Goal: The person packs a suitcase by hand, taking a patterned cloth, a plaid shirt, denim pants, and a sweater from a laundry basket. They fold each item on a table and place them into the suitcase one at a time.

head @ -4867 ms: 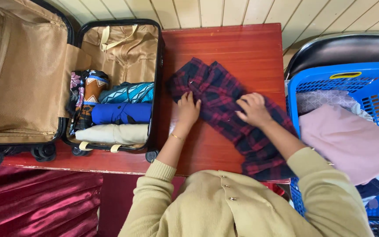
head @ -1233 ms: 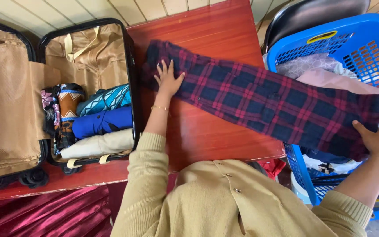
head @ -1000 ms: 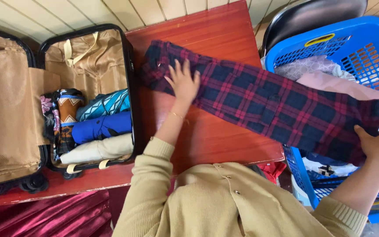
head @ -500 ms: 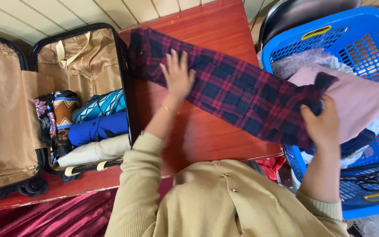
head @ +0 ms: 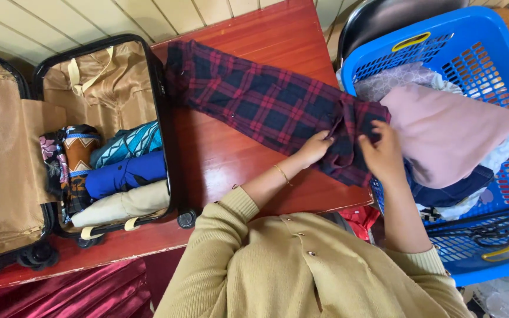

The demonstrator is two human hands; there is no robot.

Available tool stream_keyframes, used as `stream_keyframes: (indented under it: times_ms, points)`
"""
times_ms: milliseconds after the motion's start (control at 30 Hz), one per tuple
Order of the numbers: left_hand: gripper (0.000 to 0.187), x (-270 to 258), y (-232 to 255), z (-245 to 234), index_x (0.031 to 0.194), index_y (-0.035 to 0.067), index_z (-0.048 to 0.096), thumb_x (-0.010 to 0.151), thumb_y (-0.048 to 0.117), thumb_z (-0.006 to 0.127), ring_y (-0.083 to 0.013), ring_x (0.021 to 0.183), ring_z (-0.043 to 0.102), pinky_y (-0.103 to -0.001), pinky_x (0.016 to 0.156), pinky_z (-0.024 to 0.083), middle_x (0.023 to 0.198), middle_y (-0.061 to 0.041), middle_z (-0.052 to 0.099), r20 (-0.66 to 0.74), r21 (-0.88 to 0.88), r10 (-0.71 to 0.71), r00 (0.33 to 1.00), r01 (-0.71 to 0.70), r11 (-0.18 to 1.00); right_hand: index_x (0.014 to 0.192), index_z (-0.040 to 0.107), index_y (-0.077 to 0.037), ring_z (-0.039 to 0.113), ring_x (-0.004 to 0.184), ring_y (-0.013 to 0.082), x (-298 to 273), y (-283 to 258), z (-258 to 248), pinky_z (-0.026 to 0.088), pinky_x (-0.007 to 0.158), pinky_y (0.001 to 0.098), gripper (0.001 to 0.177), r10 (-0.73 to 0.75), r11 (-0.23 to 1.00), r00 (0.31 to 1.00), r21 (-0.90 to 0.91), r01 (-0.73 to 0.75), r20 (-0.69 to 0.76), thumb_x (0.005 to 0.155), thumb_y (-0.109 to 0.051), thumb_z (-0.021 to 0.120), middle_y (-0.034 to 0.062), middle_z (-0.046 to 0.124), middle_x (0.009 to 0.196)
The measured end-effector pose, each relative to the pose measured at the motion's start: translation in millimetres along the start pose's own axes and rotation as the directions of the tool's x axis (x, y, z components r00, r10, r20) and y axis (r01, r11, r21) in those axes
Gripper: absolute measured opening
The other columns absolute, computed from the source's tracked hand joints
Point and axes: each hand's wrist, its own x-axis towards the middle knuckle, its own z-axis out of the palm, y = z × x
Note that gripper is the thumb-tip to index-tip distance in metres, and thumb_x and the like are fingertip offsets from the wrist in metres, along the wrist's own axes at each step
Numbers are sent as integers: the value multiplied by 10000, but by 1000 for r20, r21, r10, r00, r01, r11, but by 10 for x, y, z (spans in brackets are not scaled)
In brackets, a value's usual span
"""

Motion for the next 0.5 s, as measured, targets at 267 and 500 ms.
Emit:
stream_keyframes:
  times_ms: [267,500]
  points:
    - [651,-309,573,-101,1362,-69,485,946,372,721,-336,1143,637,-408,979,510,1218,-241,638,-239,327,186,953,-102,940,1541,414,-35,283,1469,542,-25,609,574,234,1202,610,762,-276,953,942,-186,241,-194,900,-217,783,372,269,1600]
    - [560,-695,933,-321,1380,41,531,843,172,616,-380,1187,655,-418,993,505,1236,-240,671,-175,552,233,956,-101,828,1626,295,-54,186,1522,573,-9,526,784,176,1251,618,833,-147,986,977,-104,132,-156,940,-208,742,389,138,1652]
